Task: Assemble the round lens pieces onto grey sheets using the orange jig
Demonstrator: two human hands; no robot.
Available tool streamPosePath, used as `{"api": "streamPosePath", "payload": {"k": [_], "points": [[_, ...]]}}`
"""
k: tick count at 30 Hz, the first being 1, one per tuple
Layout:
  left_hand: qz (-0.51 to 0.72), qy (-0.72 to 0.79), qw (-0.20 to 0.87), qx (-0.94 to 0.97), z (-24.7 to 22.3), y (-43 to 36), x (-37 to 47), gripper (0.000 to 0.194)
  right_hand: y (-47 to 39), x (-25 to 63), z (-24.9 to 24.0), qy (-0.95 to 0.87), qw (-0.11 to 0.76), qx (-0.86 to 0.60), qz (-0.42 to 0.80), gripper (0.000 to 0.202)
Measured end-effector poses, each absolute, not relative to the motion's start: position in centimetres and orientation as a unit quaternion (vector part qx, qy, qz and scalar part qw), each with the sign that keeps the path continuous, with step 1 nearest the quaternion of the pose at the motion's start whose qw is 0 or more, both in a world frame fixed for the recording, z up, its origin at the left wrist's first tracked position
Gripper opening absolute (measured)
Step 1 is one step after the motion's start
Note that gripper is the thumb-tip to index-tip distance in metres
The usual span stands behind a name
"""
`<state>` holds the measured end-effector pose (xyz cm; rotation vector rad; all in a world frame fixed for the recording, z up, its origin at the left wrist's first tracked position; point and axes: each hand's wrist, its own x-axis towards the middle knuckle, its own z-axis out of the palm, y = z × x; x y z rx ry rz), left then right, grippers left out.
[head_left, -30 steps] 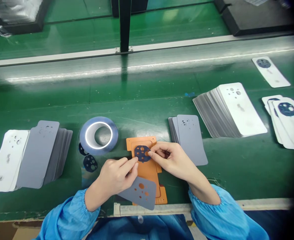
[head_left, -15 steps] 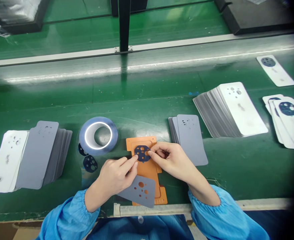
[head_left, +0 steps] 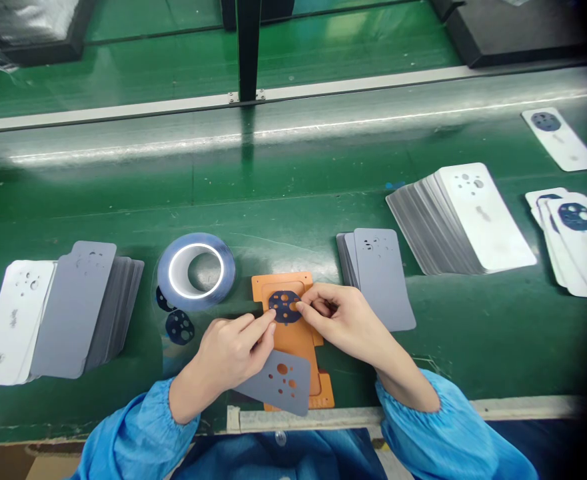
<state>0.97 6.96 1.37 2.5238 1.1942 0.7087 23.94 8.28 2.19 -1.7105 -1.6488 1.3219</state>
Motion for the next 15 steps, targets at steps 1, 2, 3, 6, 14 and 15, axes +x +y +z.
{"api": "streamPosePath", "payload": {"k": [1, 2, 3, 6, 14, 15], "points": [[0.244, 0.411, 0.131, 0.868, 1.36, 6.95, 0.97, 0.027, 8.27, 23.93, 2.21, -0.592, 0.211, -0.615, 0.476, 0.027], [0.245, 0.411, 0.132, 0.868, 1.35, 6.95, 0.97, 0.027, 8.26, 23.94, 2.21, -0.592, 0.211, -0.614, 0.477, 0.027], [0.244, 0.412, 0.133, 0.868, 1.35, 6.94, 0.97, 0.027, 8.25, 23.94, 2.22, -0.593, 0.212, -0.613, 0.477, 0.027], [0.244, 0.412, 0.133, 0.868, 1.32, 6.90, 0.95, 0.026, 8.23, 23.95, 2.21, -0.595, 0.213, -0.610, 0.478, 0.027], [0.244, 0.411, 0.133, 0.868, 1.27, 6.89, 0.91, 0.026, 8.28, 23.89, 2.32, -0.596, 0.213, -0.612, 0.474, 0.026], [0.244, 0.412, 0.132, 0.868, 1.29, 6.91, 0.92, 0.026, 8.28, 23.87, 2.35, -0.597, 0.213, -0.611, 0.474, 0.026]]}}
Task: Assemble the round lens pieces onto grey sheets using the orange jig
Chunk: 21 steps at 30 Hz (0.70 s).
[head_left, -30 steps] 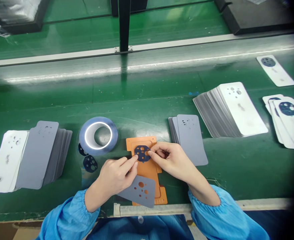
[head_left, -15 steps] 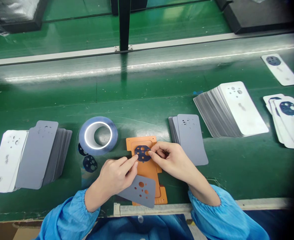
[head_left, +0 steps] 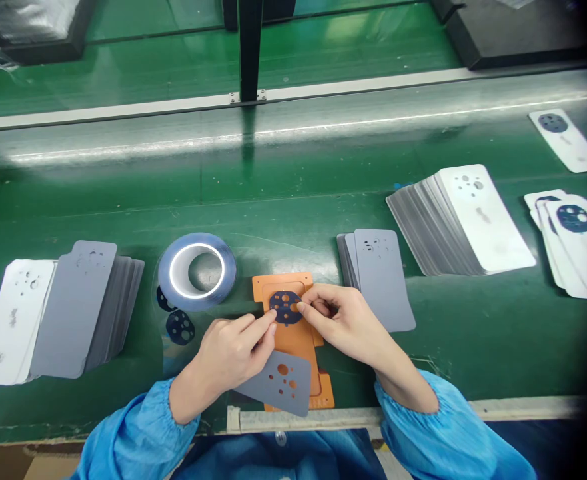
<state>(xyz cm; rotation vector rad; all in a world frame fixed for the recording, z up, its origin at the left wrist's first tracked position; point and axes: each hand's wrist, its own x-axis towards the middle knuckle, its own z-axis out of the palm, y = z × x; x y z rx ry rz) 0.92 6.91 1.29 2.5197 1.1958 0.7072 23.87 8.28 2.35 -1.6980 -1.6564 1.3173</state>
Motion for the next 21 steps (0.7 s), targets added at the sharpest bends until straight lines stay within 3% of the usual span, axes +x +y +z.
{"api": "streamPosePath", "payload": {"k": [21], "points": [[0.250, 0.414, 0.141, 0.864, 1.06, 6.74, 0.93, 0.025, 8.38, 23.87, 2.07, -0.589, 0.212, -0.618, 0.475, 0.025]]}}
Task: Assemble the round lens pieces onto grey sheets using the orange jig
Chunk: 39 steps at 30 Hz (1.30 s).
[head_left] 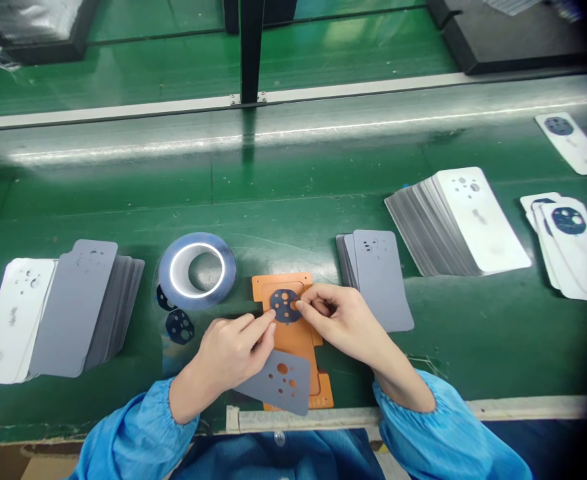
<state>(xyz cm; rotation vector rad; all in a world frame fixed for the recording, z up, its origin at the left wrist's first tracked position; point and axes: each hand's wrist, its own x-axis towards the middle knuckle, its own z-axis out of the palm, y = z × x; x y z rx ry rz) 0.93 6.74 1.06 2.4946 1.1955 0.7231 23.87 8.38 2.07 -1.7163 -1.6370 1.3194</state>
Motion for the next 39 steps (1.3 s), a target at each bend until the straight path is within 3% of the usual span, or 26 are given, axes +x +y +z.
{"api": "streamPosePath", "payload": {"k": [5, 9, 12, 15, 19, 21, 24, 27, 29, 32, 39], "points": [[0.267, 0.434, 0.232, 0.829, 1.5, 6.7, 0.9, 0.023, 8.2, 24.5, 2.1, -0.537, 0.270, -0.570, 0.560, 0.031], [0.293, 0.455, 0.332, 0.772, 1.9, 6.4, 0.9, 0.014, 7.5, 23.4, 3.0, -0.604, 0.329, -0.560, 0.462, 0.027], [0.299, 0.461, 0.323, 0.771, 1.8, 6.2, 0.9, 0.026, 6.9, 22.3, 3.6, -0.676, 0.337, -0.495, 0.430, 0.017], [0.300, 0.455, 0.283, 0.789, 1.6, 6.3, 0.8, 0.016, 6.5, 21.7, 3.8, -0.716, 0.320, -0.440, 0.438, 0.015], [0.283, 0.451, 0.282, 0.798, 1.5, 6.4, 0.6, 0.021, 6.5, 21.7, 3.5, -0.758, 0.316, -0.435, 0.369, 0.017], [0.259, 0.486, 0.333, 0.766, 1.7, 6.5, 0.5, 0.021, 6.7, 22.0, 3.4, -0.771, 0.330, -0.456, 0.298, 0.020], [0.229, 0.527, 0.493, 0.654, 2.5, 7.0, 0.3, 0.031, 7.0, 22.6, 3.6, -0.722, 0.380, -0.522, 0.249, 0.036], [0.214, 0.503, 0.642, 0.538, 3.5, 7.5, 0.2, 0.037, 7.3, 22.8, 3.8, -0.647, 0.383, -0.563, 0.343, 0.020], [0.215, 0.486, 0.687, 0.495, 3.8, 7.6, 0.4, 0.035, 7.3, 22.5, 3.9, -0.613, 0.355, -0.552, 0.439, 0.011], [0.216, 0.480, 0.715, 0.461, 3.8, 7.4, 0.7, 0.030, 7.4, 22.2, 3.8, -0.568, 0.330, -0.542, 0.524, 0.021], [0.194, 0.478, 0.712, 0.476, 3.7, 7.4, 0.6, 0.026, 8.7, 25.7, 2.9, -0.466, 0.316, -0.596, 0.572, 0.034]]}}
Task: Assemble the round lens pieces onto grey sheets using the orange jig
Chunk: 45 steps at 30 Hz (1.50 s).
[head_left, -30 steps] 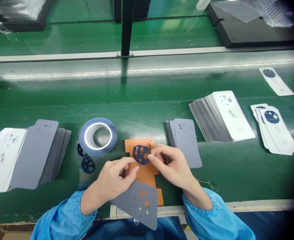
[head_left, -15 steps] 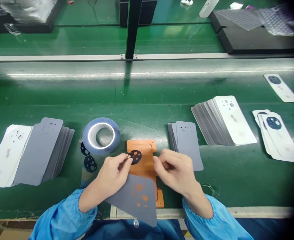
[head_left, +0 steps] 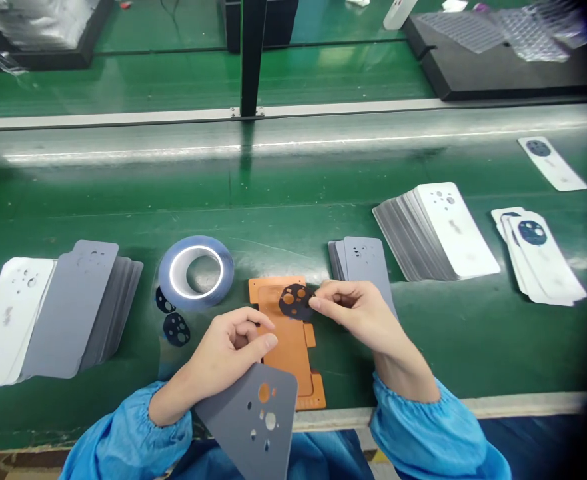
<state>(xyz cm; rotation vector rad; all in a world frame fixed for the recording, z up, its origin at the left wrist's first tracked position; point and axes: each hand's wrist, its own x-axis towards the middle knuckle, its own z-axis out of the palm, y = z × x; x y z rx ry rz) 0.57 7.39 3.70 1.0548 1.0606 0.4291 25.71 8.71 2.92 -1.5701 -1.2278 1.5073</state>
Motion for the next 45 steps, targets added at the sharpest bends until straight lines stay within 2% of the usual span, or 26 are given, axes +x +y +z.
{"api": "streamPosePath", "payload": {"k": [7, 14, 18, 22, 27, 34, 45], "points": [[0.192, 0.518, 0.676, 0.488, 3.5, 7.4, 0.6, 0.028, 8.7, 24.8, 3.8, -0.474, 0.259, -0.548, 0.639, 0.033], [0.170, 0.540, 0.615, 0.549, 3.2, 7.1, 0.8, 0.024, 8.6, 24.7, 4.0, -0.475, 0.208, -0.557, 0.648, 0.029], [0.173, 0.527, 0.464, 0.691, 2.7, 7.2, 0.5, 0.021, 9.0, 25.7, 2.9, -0.495, 0.203, -0.596, 0.599, 0.032], [0.196, 0.435, 0.301, 0.825, 2.1, 7.2, 0.1, 0.022, 9.9, 25.8, 2.5, -0.529, 0.190, -0.590, 0.580, 0.034], [0.222, 0.392, 0.181, 0.874, 1.6, 7.2, 0.1, 0.023, 10.9, 25.3, 2.8, -0.544, 0.194, -0.596, 0.558, 0.037], [0.225, 0.390, 0.136, 0.882, 1.6, 7.2, 0.1, 0.026, 11.0, 24.9, 2.4, -0.558, 0.170, -0.610, 0.536, 0.033], [0.188, 0.418, 0.148, 0.876, 1.2, 7.1, 0.2, 0.029, 10.9, 24.6, 2.3, -0.577, 0.165, -0.623, 0.502, 0.034]]}}
